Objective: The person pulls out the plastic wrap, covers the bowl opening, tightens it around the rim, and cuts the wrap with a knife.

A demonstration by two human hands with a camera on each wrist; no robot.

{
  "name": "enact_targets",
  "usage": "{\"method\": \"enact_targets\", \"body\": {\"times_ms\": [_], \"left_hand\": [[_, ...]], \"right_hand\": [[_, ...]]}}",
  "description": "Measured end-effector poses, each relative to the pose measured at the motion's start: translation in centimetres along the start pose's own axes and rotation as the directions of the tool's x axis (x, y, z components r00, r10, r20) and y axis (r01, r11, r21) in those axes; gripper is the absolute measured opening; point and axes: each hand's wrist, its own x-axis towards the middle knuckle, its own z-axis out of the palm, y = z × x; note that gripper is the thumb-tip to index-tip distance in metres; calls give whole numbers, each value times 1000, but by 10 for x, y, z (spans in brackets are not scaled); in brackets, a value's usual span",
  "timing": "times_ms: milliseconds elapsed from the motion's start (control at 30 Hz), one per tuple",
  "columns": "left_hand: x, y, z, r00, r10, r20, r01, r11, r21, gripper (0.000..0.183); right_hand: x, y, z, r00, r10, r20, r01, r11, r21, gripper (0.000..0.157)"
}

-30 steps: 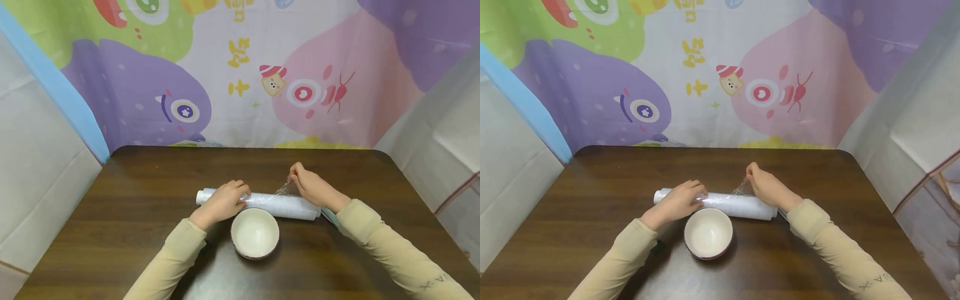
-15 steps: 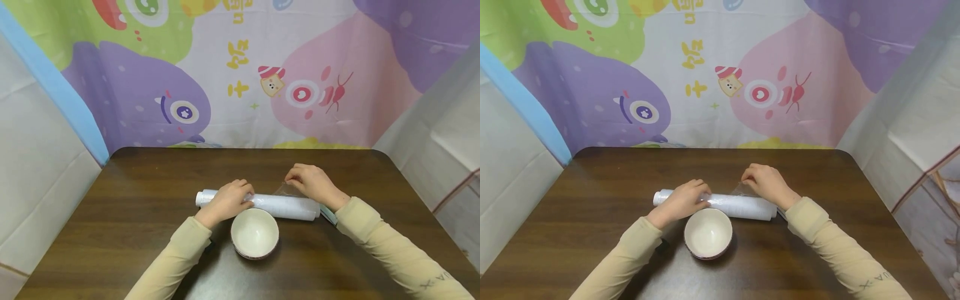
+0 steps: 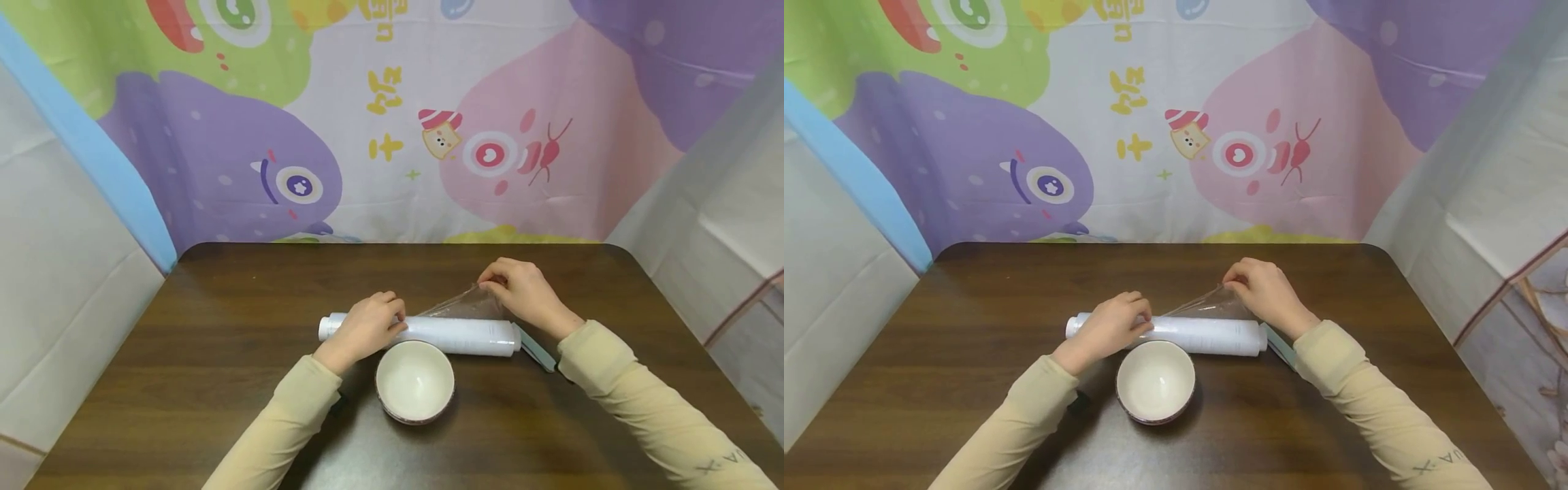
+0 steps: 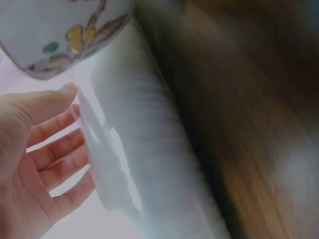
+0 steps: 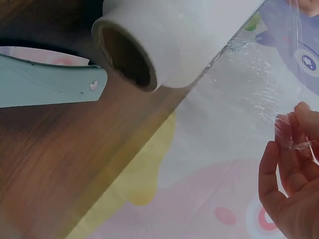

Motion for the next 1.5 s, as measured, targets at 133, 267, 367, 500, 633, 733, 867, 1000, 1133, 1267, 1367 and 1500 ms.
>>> {"method": "enact_targets", "body": {"times_ms": [133,267,367,500,633,733,867,1000,1133,1267,1367,1500], "left_hand": [[-6,-2,-3,998,29,-49,-26,998,61,10],[-6,-1,-5,989,100,-113,-85,988,130,11],[-2,-2,-8,983,131,-129,-106,977,183,15],[3,-5,-11,991,88,-101,-72,986,152,14],[2,-9,-12,999,14,-43,-12,999,43,7],[-4,-11,-13,1000,-19,-15,19,1000,-10,10],[-18,-14,-12,998,-6,-59,10,998,69,24],[-30,-18,-7,986,52,-160,-28,988,150,22],[-34,-22,-4,970,80,-231,-46,988,149,17],[-38,-26,-4,970,50,-239,-10,986,166,17],[-44,-29,-7,973,27,-228,11,986,164,18],[-52,-34,-12,980,24,-198,9,986,167,18]], "right_hand": [[1,0,-1,1000,-2,-14,3,1000,10,3],[3,-2,-1,999,-17,-27,17,1000,12,3],[3,-3,0,999,-27,-32,28,1000,5,2],[4,-4,0,999,-22,-39,22,1000,1,5],[2,-4,0,999,-7,-42,7,1000,-1,7],[1,-4,-1,999,12,-40,-12,1000,-1,8],[0,-3,-2,999,20,-40,-20,1000,4,6],[0,-2,-4,999,15,-44,-15,1000,5,6],[-1,-1,-5,999,17,-43,-17,1000,3,5],[-1,-1,-4,999,24,-39,-24,1000,2,4],[-2,-1,-2,999,33,-35,-32,999,9,5],[-2,-2,-1,999,35,-14,-35,999,16,8]]}}
